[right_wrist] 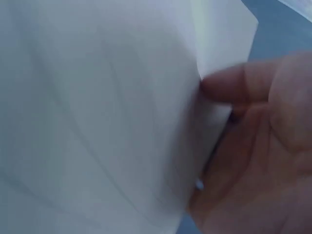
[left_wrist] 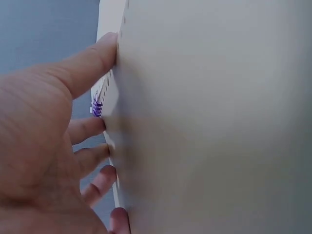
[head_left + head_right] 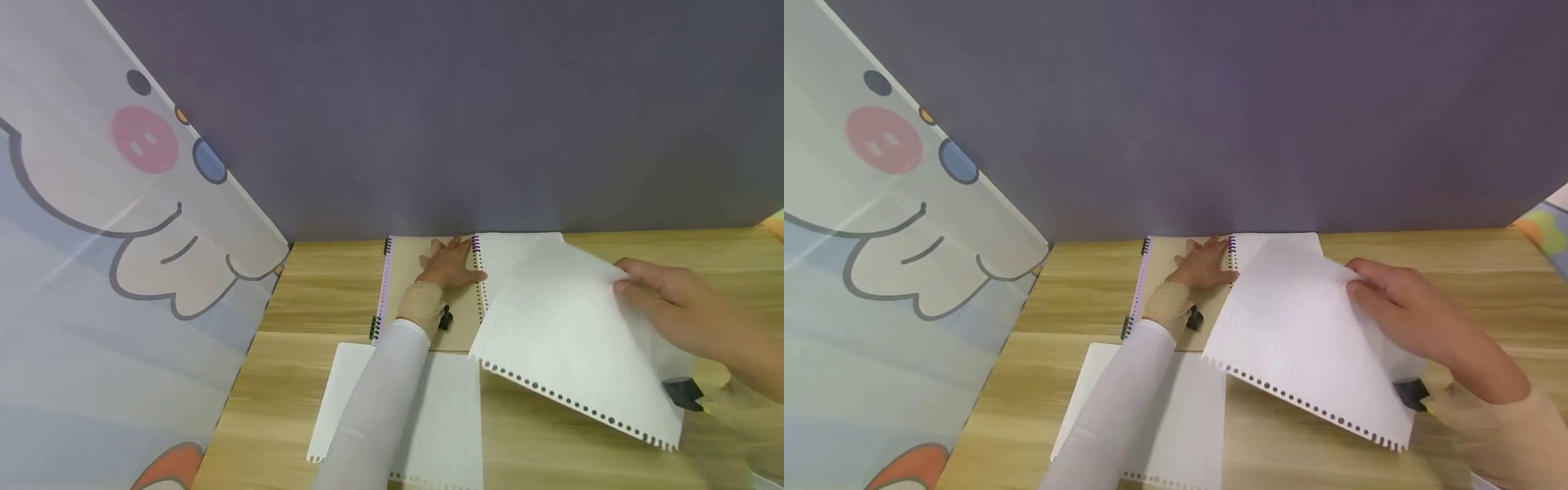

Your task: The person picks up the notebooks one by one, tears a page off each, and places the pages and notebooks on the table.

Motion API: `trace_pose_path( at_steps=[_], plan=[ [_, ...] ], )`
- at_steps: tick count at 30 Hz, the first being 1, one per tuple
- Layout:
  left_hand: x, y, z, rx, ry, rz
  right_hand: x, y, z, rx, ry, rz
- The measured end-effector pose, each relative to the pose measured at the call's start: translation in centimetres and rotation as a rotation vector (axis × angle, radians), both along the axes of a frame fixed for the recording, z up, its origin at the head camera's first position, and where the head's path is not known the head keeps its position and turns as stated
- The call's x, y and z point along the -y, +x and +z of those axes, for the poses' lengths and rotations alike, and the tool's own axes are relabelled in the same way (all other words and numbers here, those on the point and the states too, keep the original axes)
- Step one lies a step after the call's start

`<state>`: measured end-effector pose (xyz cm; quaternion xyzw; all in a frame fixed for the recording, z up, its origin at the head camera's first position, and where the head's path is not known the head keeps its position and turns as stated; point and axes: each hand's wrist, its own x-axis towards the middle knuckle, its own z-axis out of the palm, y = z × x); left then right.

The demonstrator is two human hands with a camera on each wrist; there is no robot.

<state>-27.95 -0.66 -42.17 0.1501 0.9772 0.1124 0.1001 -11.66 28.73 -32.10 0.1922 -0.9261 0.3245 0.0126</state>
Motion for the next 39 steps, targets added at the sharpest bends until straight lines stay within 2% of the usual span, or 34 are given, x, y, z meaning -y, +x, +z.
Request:
trace_pose_path(
  at_steps=[3, 5, 9, 13, 16, 19, 23, 27, 30, 35, 39],
  plan=[
    [0.1, -0.1, -0.3, 0.007, 0.035, -0.044, 2.1, 0.1, -1.0, -0.142, 0.039, 0.212],
    [0.5, -0.1, -0.5, -0.001, 0.053, -0.077, 3.5, 0.1, -1.8, -0.169, 0.057, 0.330],
    [1.9, 0.5, -0.6, -0.028, 0.109, -0.116, 6.2, 0.2, -4.1, -0.141, 0.065, 0.451],
    [2.8, 1.6, 0.7, -0.023, 0.137, -0.161, 7.5, 0.5, -5.8, -0.078, 0.057, 0.540],
    [3.0, 2.7, 2.1, -0.038, 0.110, -0.233, 7.9, 1.1, -6.6, -0.062, 0.117, 0.529],
    [3.3, 4.1, 3.3, -0.081, 0.096, -0.307, 8.2, 1.7, -7.2, -0.059, 0.234, 0.466],
    [4.2, 6.2, 4.2, -0.115, 0.105, -0.354, 8.5, 2.1, -7.9, -0.099, 0.364, 0.395],
    [4.9, 8.0, 4.6, -0.101, 0.100, -0.378, 8.6, 1.9, -8.4, -0.154, 0.404, 0.356],
    [5.3, 8.9, 4.6, -0.086, 0.068, -0.394, 8.6, 1.9, -8.7, -0.156, 0.409, 0.325],
    [6.0, 9.6, 4.3, -0.093, -0.019, -0.382, 8.7, 1.8, -9.1, -0.099, 0.391, 0.304],
    [6.2, 9.9, 3.9, -0.084, -0.022, -0.380, 8.9, 1.7, -9.4, -0.079, 0.397, 0.293]
  ],
)
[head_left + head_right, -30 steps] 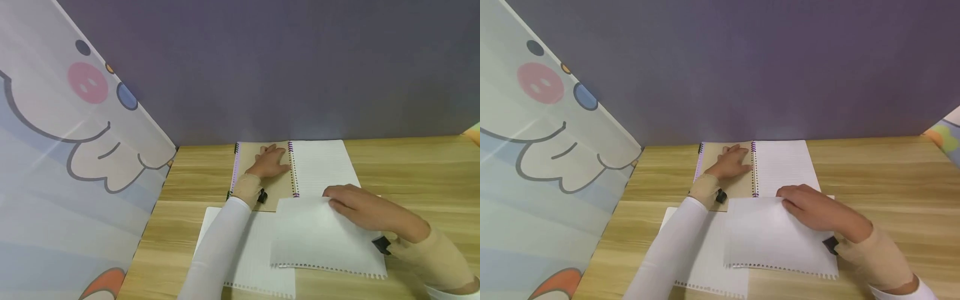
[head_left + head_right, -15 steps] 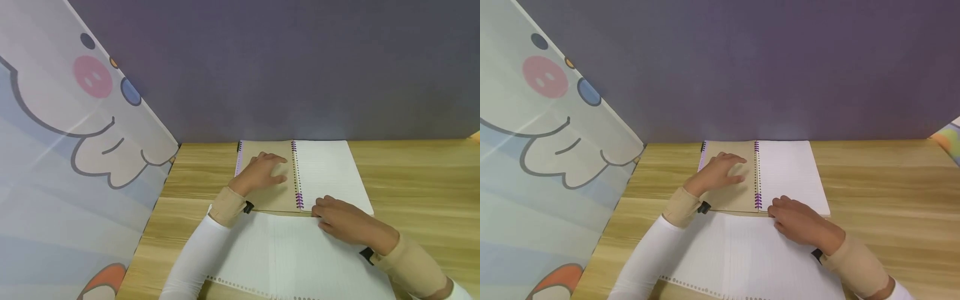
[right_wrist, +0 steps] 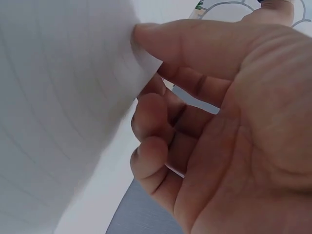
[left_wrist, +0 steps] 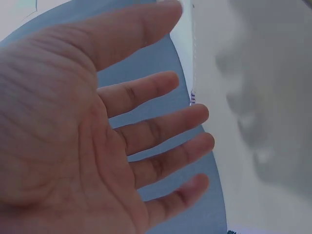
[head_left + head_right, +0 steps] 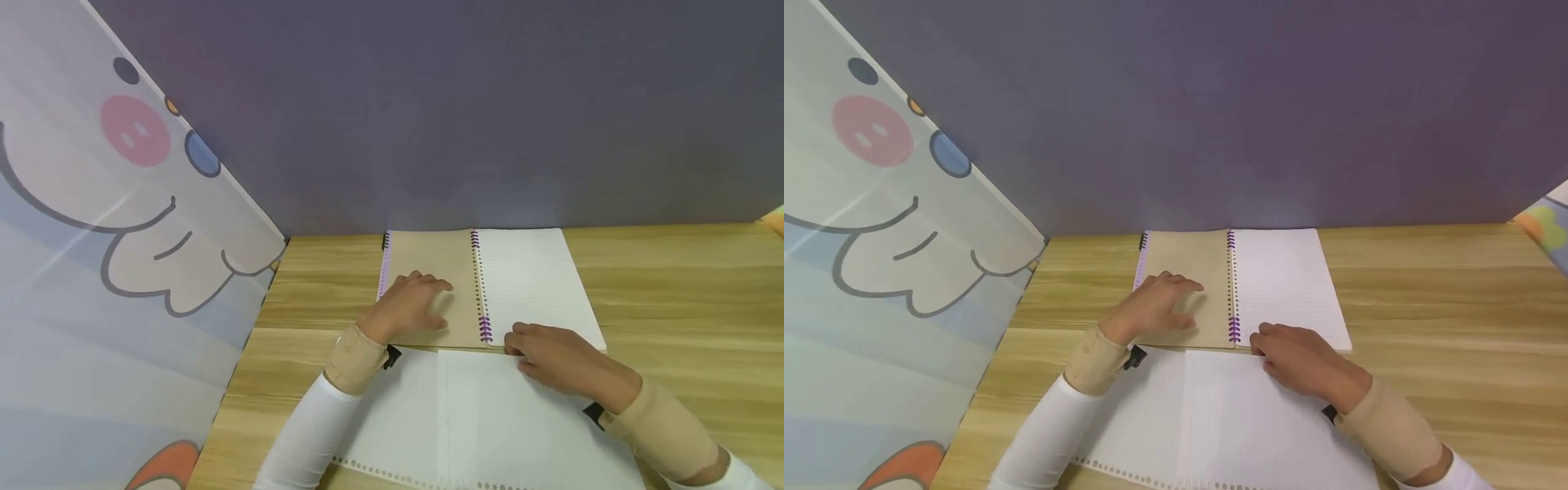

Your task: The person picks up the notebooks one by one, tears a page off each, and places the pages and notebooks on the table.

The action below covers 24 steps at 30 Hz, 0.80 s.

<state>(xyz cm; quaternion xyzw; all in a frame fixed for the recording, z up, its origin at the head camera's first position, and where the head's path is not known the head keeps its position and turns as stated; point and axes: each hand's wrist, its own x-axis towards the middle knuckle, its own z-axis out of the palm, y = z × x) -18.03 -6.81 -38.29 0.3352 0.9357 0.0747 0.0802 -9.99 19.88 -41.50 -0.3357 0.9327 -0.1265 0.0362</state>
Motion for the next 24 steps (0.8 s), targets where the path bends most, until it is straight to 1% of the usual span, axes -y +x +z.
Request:
trace_pose_path(
  at_steps=[3, 8, 13, 17, 21, 24],
  plan=[
    [-0.6, 0.3, -0.4, 0.008, 0.017, -0.031, -0.1, 0.0, -0.2, -0.002, 0.007, -0.013],
    [-2.1, 0.6, -1.4, -0.020, 0.011, -0.101, 0.0, -0.3, -0.3, -0.030, -0.022, -0.014],
    [-3.0, 0.9, -2.2, -0.057, -0.031, -0.148, -0.2, -0.8, -0.2, -0.112, -0.063, -0.020],
    [-3.4, 1.2, -2.5, -0.102, -0.067, -0.162, -0.6, -1.1, -0.5, -0.156, -0.065, -0.049],
    [-3.6, 1.4, -2.8, -0.108, -0.101, -0.153, -1.2, -1.2, -0.9, -0.126, -0.047, -0.101],
    [-3.8, 1.4, -2.8, -0.106, -0.111, -0.147, -1.4, -1.2, -1.0, -0.107, -0.032, -0.119]
  ],
)
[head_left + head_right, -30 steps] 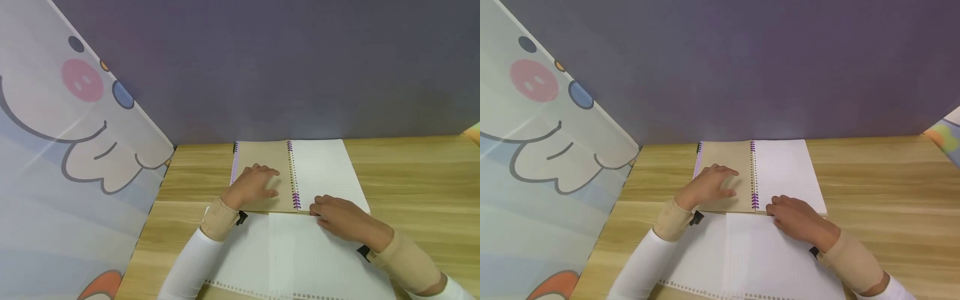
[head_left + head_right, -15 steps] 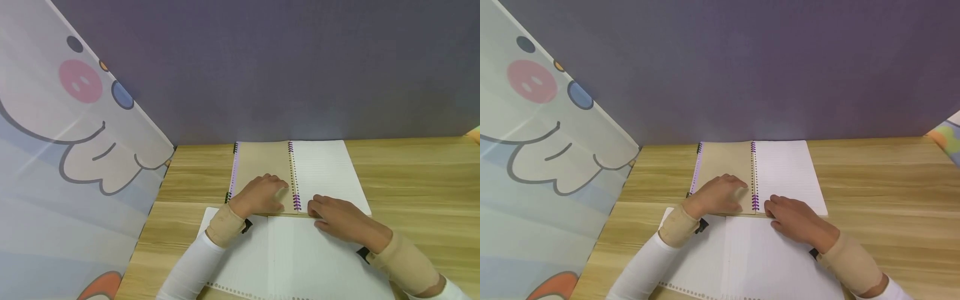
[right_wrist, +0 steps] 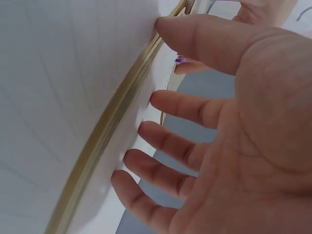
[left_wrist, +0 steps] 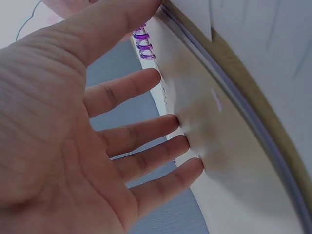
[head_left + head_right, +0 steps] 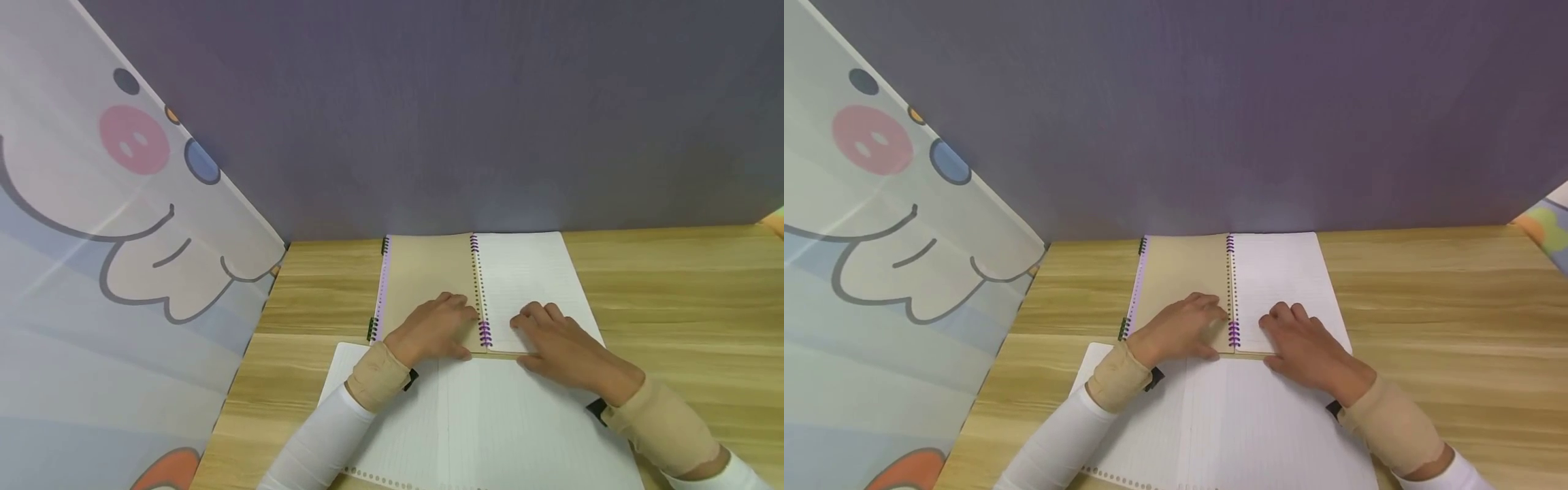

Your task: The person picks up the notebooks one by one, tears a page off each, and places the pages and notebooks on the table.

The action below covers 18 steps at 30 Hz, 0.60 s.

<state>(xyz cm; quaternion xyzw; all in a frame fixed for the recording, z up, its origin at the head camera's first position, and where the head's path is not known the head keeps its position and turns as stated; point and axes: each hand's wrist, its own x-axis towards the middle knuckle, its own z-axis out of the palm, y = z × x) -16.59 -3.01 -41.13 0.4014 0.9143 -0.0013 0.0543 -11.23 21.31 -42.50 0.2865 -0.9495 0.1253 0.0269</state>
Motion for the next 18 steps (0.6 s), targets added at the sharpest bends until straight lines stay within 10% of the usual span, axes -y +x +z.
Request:
trace_pose_path(
  at_steps=[18],
  plan=[
    [-0.07, 0.02, 0.79, -0.015, 0.046, -0.088, 0.07, -0.34, 0.20, -0.056, 0.018, 0.013]
  ],
)
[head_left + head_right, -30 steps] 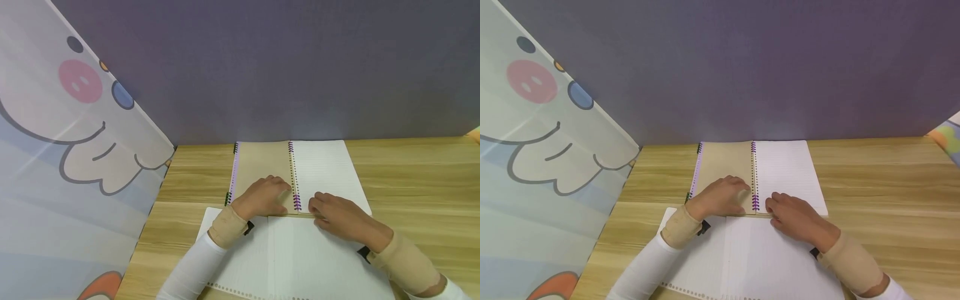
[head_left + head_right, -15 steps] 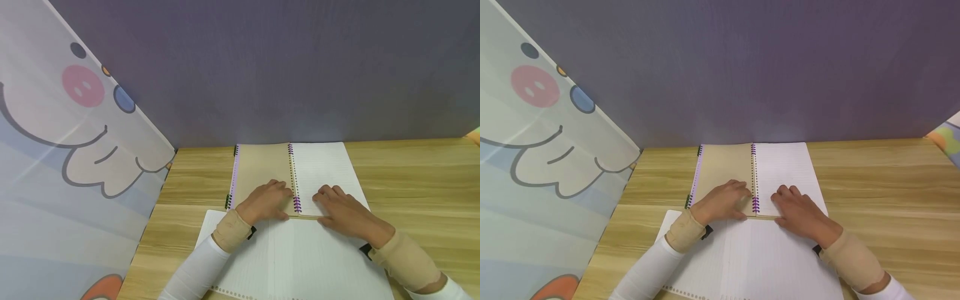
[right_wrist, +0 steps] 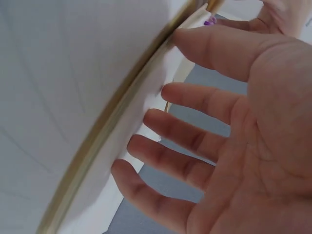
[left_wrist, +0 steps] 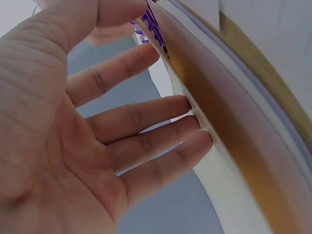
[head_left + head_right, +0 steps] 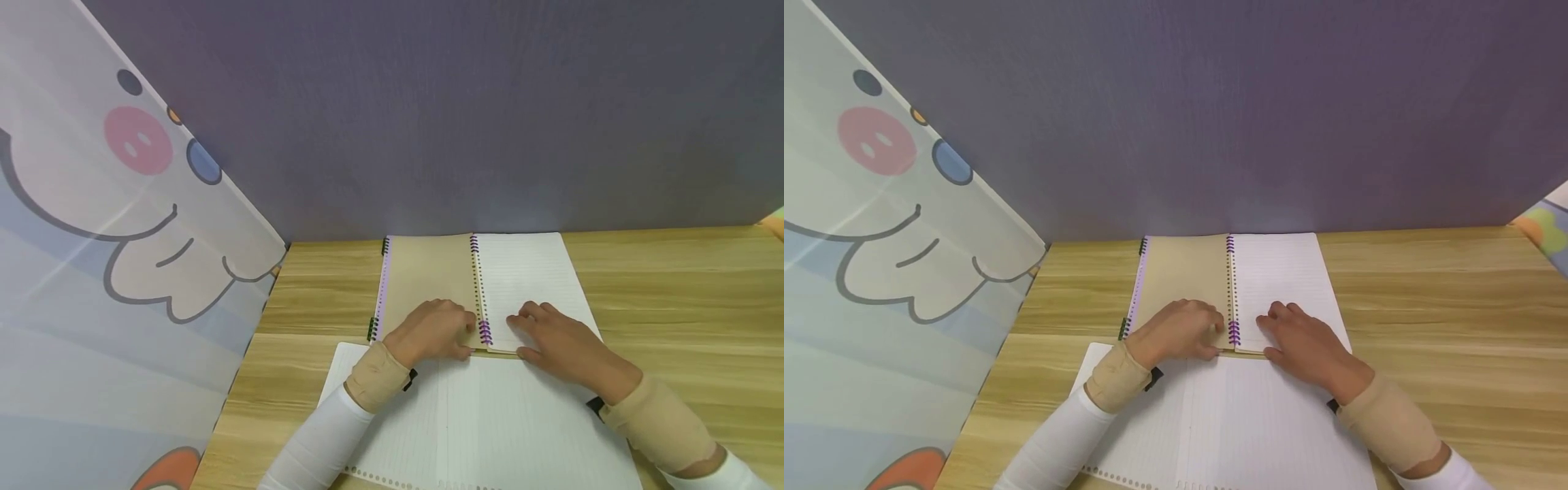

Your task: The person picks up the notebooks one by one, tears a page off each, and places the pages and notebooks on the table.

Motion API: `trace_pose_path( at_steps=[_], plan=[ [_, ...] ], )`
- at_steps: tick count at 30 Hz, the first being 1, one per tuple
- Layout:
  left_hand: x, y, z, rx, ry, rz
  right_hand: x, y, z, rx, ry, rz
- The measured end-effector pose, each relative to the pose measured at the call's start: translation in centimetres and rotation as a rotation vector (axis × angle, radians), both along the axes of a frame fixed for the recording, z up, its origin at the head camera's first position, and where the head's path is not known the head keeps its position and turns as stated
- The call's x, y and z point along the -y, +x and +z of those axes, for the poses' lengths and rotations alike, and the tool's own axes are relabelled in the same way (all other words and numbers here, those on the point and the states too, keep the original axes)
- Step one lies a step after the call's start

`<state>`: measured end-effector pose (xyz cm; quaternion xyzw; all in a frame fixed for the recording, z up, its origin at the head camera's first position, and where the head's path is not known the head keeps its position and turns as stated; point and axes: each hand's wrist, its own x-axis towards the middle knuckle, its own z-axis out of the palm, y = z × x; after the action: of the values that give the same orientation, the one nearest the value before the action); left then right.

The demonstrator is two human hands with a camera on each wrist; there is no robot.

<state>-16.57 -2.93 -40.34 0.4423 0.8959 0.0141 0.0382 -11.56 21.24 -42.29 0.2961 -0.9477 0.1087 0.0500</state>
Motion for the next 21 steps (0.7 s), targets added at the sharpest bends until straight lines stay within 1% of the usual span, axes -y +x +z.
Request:
trace_pose_path(
  at_steps=[6, 12, 16, 21],
  plan=[
    [-0.4, 0.8, 0.0, -0.004, -0.064, 0.024, 0.1, 0.0, -0.3, -0.019, 0.021, -0.007],
    [-0.6, 1.4, 0.1, -0.017, -0.124, 0.061, -0.2, 0.0, -0.3, 0.000, 0.025, -0.007],
    [-0.3, 1.6, 0.4, -0.023, -0.156, 0.084, -0.1, 0.2, -0.1, 0.018, 0.018, -0.016],
    [0.1, 1.9, 1.3, -0.074, -0.204, 0.119, 0.1, 0.2, 0.0, 0.034, 0.020, -0.029]
  ],
)
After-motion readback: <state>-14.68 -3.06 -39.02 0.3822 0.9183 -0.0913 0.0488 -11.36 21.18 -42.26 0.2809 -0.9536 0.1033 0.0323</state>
